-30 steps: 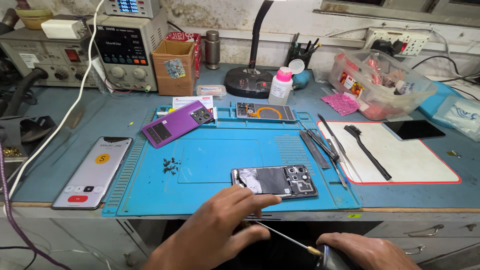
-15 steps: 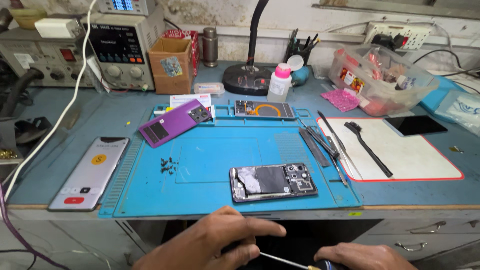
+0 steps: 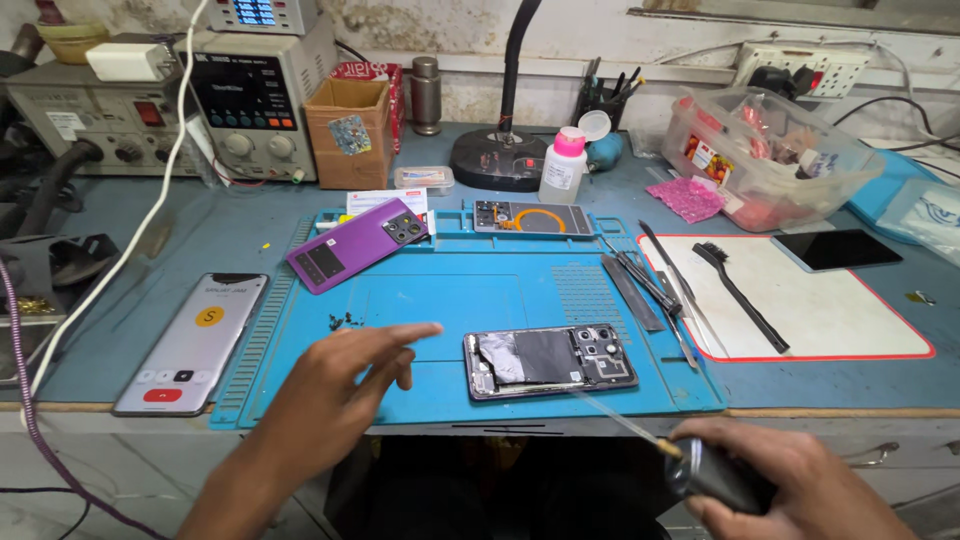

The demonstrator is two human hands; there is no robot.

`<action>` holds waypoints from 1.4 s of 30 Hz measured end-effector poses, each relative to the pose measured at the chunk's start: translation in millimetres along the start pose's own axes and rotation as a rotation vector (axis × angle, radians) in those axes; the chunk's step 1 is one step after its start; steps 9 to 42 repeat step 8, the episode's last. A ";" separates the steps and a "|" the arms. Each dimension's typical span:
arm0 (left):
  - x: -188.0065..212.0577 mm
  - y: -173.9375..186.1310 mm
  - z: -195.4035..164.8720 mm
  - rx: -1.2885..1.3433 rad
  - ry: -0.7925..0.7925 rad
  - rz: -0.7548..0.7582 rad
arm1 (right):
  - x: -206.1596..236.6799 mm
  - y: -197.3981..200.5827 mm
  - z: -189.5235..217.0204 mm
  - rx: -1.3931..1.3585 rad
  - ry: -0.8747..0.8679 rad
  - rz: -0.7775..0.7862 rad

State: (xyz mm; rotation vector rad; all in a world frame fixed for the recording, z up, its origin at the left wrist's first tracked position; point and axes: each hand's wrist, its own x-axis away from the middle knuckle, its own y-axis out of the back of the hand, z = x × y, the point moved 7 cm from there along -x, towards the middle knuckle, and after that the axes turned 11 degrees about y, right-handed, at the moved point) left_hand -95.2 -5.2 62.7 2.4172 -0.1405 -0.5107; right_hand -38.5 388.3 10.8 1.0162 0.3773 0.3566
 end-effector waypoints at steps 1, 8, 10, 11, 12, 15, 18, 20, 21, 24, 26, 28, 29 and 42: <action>-1.5 -1.8 -1.3 -0.075 -0.030 -0.005 | -1.6 5.9 -2.2 0.018 -0.073 -0.029; -9.2 8.8 -10.0 -0.254 -0.192 -0.346 | 4.1 18.8 -15.6 0.146 -0.459 0.004; -9.2 8.8 -10.0 -0.254 -0.192 -0.346 | 4.1 18.8 -15.6 0.146 -0.459 0.004; -9.2 8.8 -10.0 -0.254 -0.192 -0.346 | 4.1 18.8 -15.6 0.146 -0.459 0.004; -9.2 8.8 -10.0 -0.254 -0.192 -0.346 | 4.1 18.8 -15.6 0.146 -0.459 0.004; -9.2 8.8 -10.0 -0.254 -0.192 -0.346 | 4.1 18.8 -15.6 0.146 -0.459 0.004; -9.2 8.8 -10.0 -0.254 -0.192 -0.346 | 4.1 18.8 -15.6 0.146 -0.459 0.004; -9.2 8.8 -10.0 -0.254 -0.192 -0.346 | 4.1 18.8 -15.6 0.146 -0.459 0.004; -9.2 8.8 -10.0 -0.254 -0.192 -0.346 | 4.1 18.8 -15.6 0.146 -0.459 0.004; -9.2 8.8 -10.0 -0.254 -0.192 -0.346 | 4.1 18.8 -15.6 0.146 -0.459 0.004; -9.2 8.8 -10.0 -0.254 -0.192 -0.346 | 4.1 18.8 -15.6 0.146 -0.459 0.004; -9.2 8.8 -10.0 -0.254 -0.192 -0.346 | 4.1 18.8 -15.6 0.146 -0.459 0.004; -9.2 8.8 -10.0 -0.254 -0.192 -0.346 | 4.1 18.8 -15.6 0.146 -0.459 0.004; -9.2 8.8 -10.0 -0.254 -0.192 -0.346 | 4.1 18.8 -15.6 0.146 -0.459 0.004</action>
